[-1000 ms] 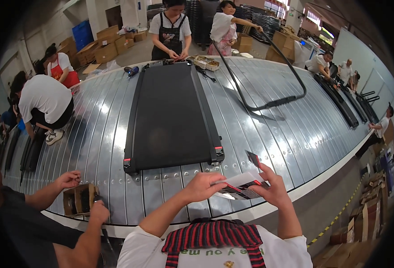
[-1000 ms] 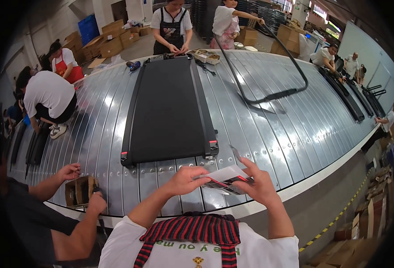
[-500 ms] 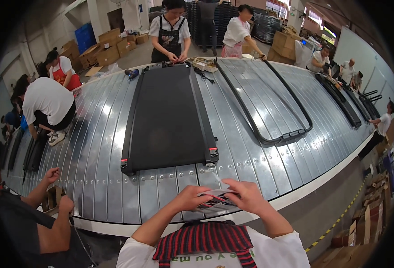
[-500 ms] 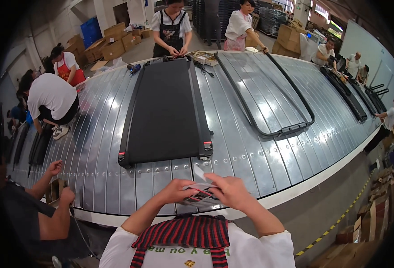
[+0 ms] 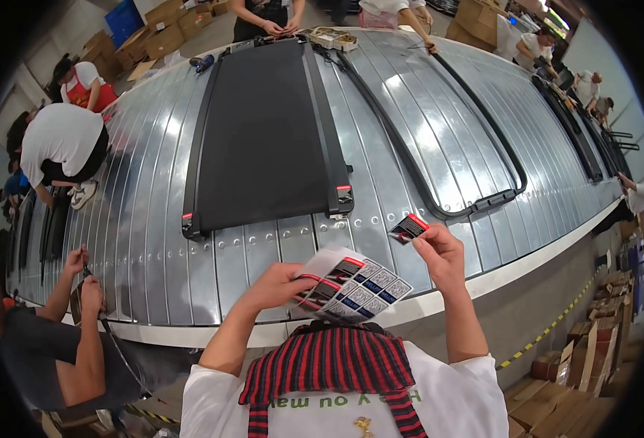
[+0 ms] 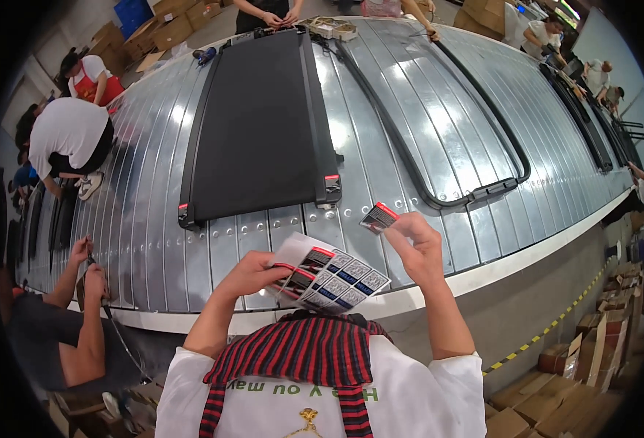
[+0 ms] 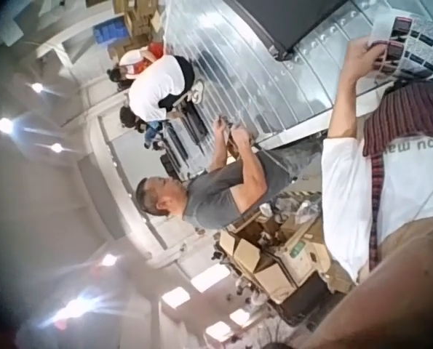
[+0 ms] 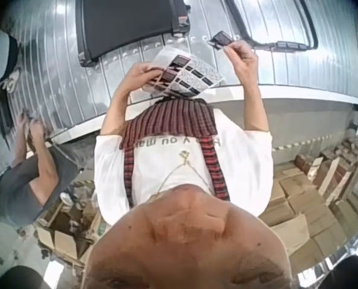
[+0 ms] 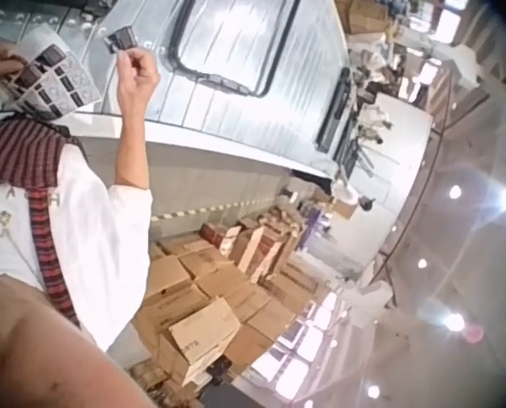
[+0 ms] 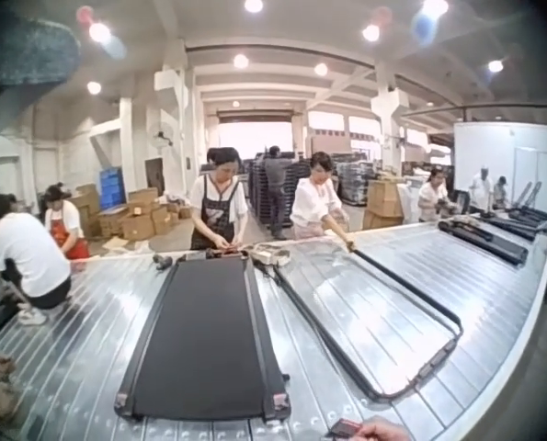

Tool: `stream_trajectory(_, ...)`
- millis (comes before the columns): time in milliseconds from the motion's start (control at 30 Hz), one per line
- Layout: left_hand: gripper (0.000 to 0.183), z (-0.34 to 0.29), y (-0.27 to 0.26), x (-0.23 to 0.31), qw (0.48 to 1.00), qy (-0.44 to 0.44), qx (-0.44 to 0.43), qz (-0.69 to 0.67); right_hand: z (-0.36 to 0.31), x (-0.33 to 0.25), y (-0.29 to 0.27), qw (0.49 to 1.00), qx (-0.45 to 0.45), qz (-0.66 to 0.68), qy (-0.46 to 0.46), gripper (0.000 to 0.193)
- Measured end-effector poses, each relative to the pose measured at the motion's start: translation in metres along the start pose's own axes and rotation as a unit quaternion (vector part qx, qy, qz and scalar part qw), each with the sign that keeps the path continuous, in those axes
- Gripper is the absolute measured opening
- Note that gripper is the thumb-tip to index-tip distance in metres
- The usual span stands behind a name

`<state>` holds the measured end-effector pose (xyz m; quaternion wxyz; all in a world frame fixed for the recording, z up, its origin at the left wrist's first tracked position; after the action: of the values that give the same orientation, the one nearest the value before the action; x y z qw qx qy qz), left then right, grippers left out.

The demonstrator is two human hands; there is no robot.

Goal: Apply warning labels and QR code stickers to treadmill frames on a factory assembly line.

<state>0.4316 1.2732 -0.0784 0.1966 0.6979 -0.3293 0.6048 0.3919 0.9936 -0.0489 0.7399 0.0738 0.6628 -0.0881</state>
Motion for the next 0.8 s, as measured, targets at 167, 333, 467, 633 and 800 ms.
stream_trajectory(167,0.018,0.028,-0.033,-0.039,0.998,-0.061,0.022,-0.012,0.037,0.034,0.003,0.991,-0.039,-0.022,0.123,0.006)
stream_trajectory(333,0.011,0.070,-0.039,-0.060,0.889,0.039,0.044,0.454,0.098,0.078,0.010,0.969,-0.114,-0.017,0.219,0.010)
stream_trajectory(467,0.012,0.102,-0.034,-0.053,0.882,0.081,0.019,0.463,0.152,0.114,0.024,0.945,-0.160,-0.033,0.284,0.011)
stream_trajectory(633,0.015,0.140,-0.039,-0.038,0.851,0.177,0.051,0.493,0.200,0.160,0.057,0.914,-0.172,-0.007,0.366,0.008)
stream_trajectory(800,0.012,0.168,-0.047,-0.045,0.854,0.175,0.019,0.489,0.215,0.184,0.075,0.878,-0.209,0.010,0.431,0.009)
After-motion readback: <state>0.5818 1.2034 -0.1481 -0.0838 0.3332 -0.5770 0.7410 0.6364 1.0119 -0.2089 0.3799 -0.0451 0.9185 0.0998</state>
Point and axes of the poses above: each hand's wrist, its own z-axis towards the middle knuckle, its own y-axis out of the palm, x = y × z, the point moved 4 cm from there along z, towards the middle knuckle, and after that the axes turned 8 degrees about y, right-handed, at the moved point
